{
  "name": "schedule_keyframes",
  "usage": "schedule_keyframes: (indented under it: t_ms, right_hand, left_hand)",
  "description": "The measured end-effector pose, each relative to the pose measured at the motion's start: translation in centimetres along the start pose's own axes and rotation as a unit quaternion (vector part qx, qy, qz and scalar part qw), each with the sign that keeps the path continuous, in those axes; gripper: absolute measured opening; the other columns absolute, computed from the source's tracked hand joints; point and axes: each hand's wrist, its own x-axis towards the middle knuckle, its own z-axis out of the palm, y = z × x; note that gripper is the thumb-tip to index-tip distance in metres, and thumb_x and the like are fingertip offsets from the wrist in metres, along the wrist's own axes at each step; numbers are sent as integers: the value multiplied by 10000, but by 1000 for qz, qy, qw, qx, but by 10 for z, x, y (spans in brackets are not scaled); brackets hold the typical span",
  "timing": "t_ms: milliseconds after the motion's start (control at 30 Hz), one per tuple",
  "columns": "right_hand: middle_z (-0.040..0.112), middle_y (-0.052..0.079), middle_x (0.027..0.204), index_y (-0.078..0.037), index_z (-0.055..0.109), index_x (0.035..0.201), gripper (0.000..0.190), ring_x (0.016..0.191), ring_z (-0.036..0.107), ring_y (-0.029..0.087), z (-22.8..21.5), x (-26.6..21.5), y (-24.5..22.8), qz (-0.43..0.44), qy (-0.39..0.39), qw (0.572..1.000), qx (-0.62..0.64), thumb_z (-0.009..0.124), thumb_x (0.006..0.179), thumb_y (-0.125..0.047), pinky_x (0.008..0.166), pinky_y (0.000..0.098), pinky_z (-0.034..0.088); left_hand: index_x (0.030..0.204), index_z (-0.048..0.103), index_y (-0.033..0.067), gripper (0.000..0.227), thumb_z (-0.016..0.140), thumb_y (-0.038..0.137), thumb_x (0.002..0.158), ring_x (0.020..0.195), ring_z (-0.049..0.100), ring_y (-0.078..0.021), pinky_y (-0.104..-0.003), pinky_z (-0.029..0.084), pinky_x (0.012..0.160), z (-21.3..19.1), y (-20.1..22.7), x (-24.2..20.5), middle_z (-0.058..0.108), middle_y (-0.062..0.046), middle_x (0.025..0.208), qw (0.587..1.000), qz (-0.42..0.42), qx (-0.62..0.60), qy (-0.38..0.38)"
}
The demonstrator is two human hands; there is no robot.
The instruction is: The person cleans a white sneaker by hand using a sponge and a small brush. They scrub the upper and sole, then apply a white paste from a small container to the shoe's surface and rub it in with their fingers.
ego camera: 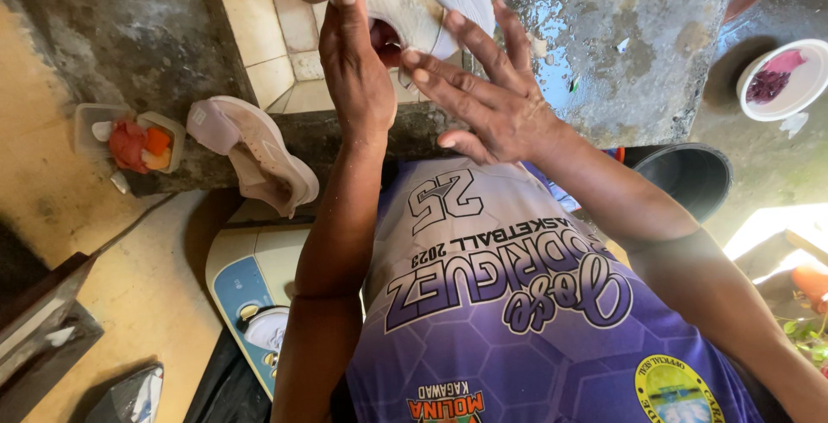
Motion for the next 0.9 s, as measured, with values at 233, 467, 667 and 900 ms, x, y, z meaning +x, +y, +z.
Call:
schedule_keyframes:
  t_ms: [233,467,667,900]
  right_hand:
    - [723,58,1450,-144,518,1554,652,1559,320,354,2,-3,-12,-16,15,999,39,354,1125,-606,1272,619,40]
    - [714,95,1415,-47,507,1508,642,1543,352,412,-4,7,-20,50,31,982,181,441,1116,-551,1285,624,78]
    - [712,100,1394,-59,504,1515,663,1529,362,399,0,13,-26,66,27,983,171,461,1081,-559,1301,608,69]
    - [604,132,1489,-95,440,1554,706,1437,461,245,-2,23,-26,174,202,908,322,345,1073,-604,1308,477,160]
  left_hand:
    - [1557,445,-22,816,382,638,1082,1377,610,-316,-399,524,1128,-9,1,0,565,-230,1518,998,-24,55,15]
    - [1550,418,-30,746,418,551,1082,1377,565,-323,-412,472,1120,-16,-5,-3,527,-208,1539,998,-55,-13,42]
    - [1553,461,-51,735,437,544,1122,1447,524,-348,-432,404,1227,-24,-10,-2,532,-234,1568,999,-15,-24,30]
    - [1493,508,28,796,344,655,1031,850,699,-237,-341,602,587,-48,-13,-10,654,-207,1119,988,-94,93,77]
